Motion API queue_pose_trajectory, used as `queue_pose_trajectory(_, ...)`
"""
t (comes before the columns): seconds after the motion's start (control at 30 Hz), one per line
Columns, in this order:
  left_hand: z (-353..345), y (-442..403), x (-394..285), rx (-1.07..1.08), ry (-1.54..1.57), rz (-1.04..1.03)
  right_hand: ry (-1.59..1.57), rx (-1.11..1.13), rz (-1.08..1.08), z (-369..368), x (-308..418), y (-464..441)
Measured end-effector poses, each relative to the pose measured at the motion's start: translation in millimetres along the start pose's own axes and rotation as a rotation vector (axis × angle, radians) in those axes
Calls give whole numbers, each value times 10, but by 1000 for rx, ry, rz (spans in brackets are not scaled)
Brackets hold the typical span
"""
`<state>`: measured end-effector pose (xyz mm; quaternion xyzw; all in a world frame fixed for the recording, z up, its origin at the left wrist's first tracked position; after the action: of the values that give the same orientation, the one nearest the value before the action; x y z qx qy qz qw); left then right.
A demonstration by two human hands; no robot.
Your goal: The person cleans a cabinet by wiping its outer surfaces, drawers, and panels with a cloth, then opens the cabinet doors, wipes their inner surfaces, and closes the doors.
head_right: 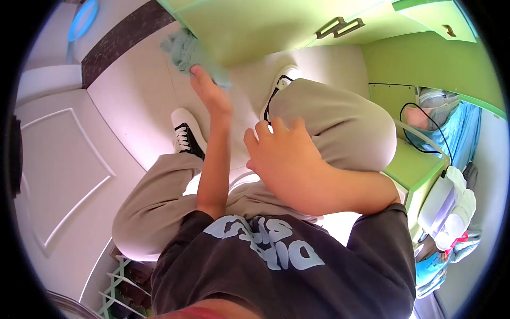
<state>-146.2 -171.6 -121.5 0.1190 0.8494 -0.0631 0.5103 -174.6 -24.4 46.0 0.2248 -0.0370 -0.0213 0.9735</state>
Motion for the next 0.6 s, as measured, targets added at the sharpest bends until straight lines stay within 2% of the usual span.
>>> queue_pose_trajectory(0.03,103,-49,130,1,1,-4,-15,-82,8,-3,29,20)
queue_pose_trajectory(0.1,381,-75,520,-63,-2,274,-41,-112,29,0,116,69)
queue_pose_trajectory(0.23,661,-191,1156,-124,91,222,-92,-104,63,-48,284,112)
queue_pose_trajectory(0.3,897,-292,1512,-68,86,383,-93,-102,48,-64,330,105)
queue_pose_trajectory(0.33,993,-367,1611,-69,97,387,-103,-100,38,-78,362,101)
queue_pose_trajectory(0.4,1197,-494,1813,-80,201,631,-126,-91,30,-114,385,68)
queue_pose_trajectory(0.47,1387,-605,2202,-121,254,656,-148,-97,21,-151,375,16)
queue_pose_trajectory(0.53,1448,-709,2259,-154,312,666,-144,-106,12,-186,328,-45)
queue_pose_trajectory(0.6,1469,-696,2160,-179,488,894,-114,-145,-6,-257,266,-106)
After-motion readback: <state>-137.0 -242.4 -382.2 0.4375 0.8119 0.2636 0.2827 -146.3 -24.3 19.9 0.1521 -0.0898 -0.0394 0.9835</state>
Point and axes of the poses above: each hand's wrist, its own y-axis away from the middle knuckle, its own z-axis out of the back of the hand, x = y × z, the point moved 1 cm from there along -y, towards the middle knuckle, and after that the axes turned 9 degrees about y, right-handed, at the moved point
